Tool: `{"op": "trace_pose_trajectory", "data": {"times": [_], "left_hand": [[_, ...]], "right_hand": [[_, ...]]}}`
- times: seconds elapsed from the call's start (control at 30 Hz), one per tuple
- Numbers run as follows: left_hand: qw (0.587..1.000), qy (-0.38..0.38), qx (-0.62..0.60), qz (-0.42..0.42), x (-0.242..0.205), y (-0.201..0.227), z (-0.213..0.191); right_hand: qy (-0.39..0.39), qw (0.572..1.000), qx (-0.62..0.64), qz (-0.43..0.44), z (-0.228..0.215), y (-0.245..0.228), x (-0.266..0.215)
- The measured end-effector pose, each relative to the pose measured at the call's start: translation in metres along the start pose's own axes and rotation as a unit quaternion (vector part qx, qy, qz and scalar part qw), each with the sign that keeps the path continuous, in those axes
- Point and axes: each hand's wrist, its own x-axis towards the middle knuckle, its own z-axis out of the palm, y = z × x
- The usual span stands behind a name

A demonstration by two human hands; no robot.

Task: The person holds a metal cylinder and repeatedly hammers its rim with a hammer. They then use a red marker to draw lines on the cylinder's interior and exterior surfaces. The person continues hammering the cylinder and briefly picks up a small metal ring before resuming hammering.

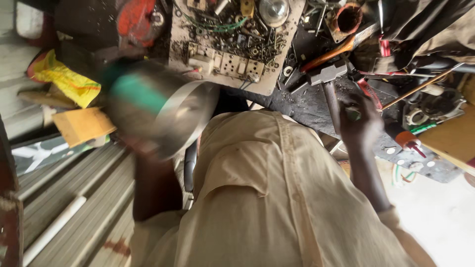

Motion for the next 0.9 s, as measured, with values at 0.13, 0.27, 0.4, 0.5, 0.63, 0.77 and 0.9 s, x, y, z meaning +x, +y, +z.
{"op": "trace_pose_trajectory", "data": {"times": [0.13, 0.27, 0.4, 0.5, 0.63, 0.77, 0.9], "left_hand": [[0.99, 0.052, 0.076, 0.104, -0.027, 0.06, -0.026], [0.974, 0.106, 0.133, 0.153, -0.05, 0.094, -0.047], [0.959, 0.135, 0.178, 0.174, -0.051, 0.119, -0.066], [0.962, 0.167, 0.173, 0.131, -0.05, 0.136, -0.076], [0.984, 0.13, 0.096, 0.068, -0.047, 0.151, -0.085], [0.979, 0.133, 0.132, 0.081, -0.05, 0.155, -0.086], [0.961, 0.165, 0.171, 0.138, -0.064, 0.166, -0.077]], "right_hand": [[-0.095, 0.994, 0.043, -0.042, 0.046, -0.078, 0.055], [-0.09, 0.99, -0.06, -0.087, 0.106, -0.134, 0.105], [-0.08, 0.988, -0.123, -0.044, 0.16, -0.15, 0.146], [-0.028, 0.99, -0.121, -0.061, 0.184, -0.151, 0.162], [-0.012, 0.99, -0.107, -0.086, 0.196, -0.146, 0.165], [-0.062, 0.983, -0.165, -0.05, 0.198, -0.142, 0.175], [-0.017, 0.953, -0.275, -0.127, 0.199, -0.137, 0.165]]}}
